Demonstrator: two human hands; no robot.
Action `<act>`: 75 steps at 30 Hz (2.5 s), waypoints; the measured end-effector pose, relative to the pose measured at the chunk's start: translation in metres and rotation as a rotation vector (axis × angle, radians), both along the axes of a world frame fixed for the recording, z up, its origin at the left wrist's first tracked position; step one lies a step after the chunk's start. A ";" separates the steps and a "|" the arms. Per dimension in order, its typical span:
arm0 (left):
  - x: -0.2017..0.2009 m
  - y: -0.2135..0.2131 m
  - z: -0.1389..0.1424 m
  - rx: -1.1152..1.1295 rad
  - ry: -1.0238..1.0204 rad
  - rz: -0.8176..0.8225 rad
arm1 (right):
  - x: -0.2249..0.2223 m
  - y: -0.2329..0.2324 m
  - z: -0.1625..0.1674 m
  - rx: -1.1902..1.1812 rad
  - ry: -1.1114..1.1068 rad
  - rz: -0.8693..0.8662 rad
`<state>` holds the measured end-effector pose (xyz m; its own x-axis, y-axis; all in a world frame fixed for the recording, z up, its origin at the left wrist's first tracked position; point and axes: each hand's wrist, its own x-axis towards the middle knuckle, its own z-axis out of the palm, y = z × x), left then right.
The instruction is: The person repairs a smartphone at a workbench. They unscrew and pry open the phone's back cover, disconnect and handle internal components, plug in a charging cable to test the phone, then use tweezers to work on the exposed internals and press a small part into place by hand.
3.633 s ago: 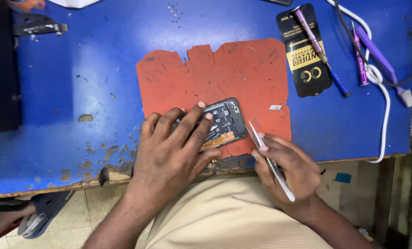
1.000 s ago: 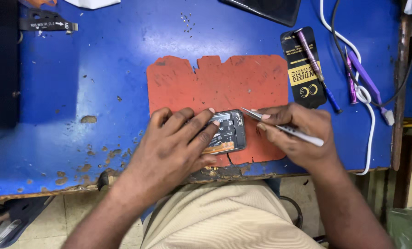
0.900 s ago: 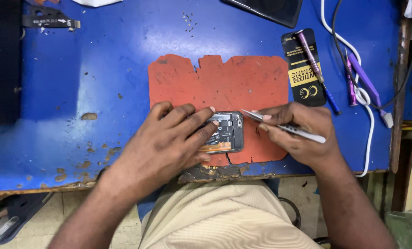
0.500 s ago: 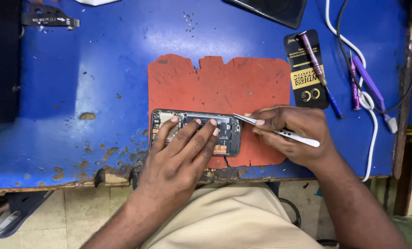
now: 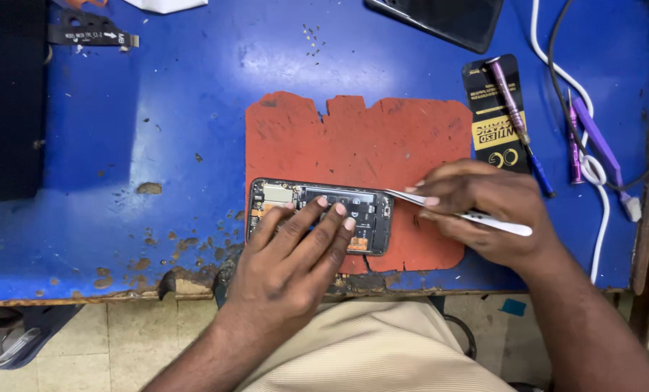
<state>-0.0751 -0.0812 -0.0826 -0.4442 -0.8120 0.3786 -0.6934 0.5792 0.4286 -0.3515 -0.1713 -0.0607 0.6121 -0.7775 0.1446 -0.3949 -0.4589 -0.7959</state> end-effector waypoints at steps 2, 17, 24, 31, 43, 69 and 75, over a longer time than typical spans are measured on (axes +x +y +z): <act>0.002 -0.003 -0.002 -0.012 0.018 -0.018 | 0.004 -0.004 0.001 -0.006 -0.014 0.001; 0.003 -0.001 0.000 -0.035 0.007 -0.028 | 0.014 -0.002 -0.006 -0.024 0.024 0.034; 0.005 0.003 -0.003 -0.025 0.024 -0.016 | 0.012 -0.003 -0.011 0.034 -0.045 -0.008; 0.003 0.003 -0.003 -0.027 0.001 -0.014 | 0.023 -0.004 -0.008 -0.006 -0.019 0.058; 0.006 0.002 0.001 -0.029 0.002 -0.011 | 0.029 -0.003 -0.003 -0.040 -0.033 0.051; 0.009 0.004 -0.001 -0.061 -0.008 -0.007 | 0.068 -0.001 -0.005 -0.050 -0.008 0.063; 0.011 0.006 -0.001 -0.054 0.021 -0.001 | 0.065 0.002 0.003 -0.042 0.016 0.035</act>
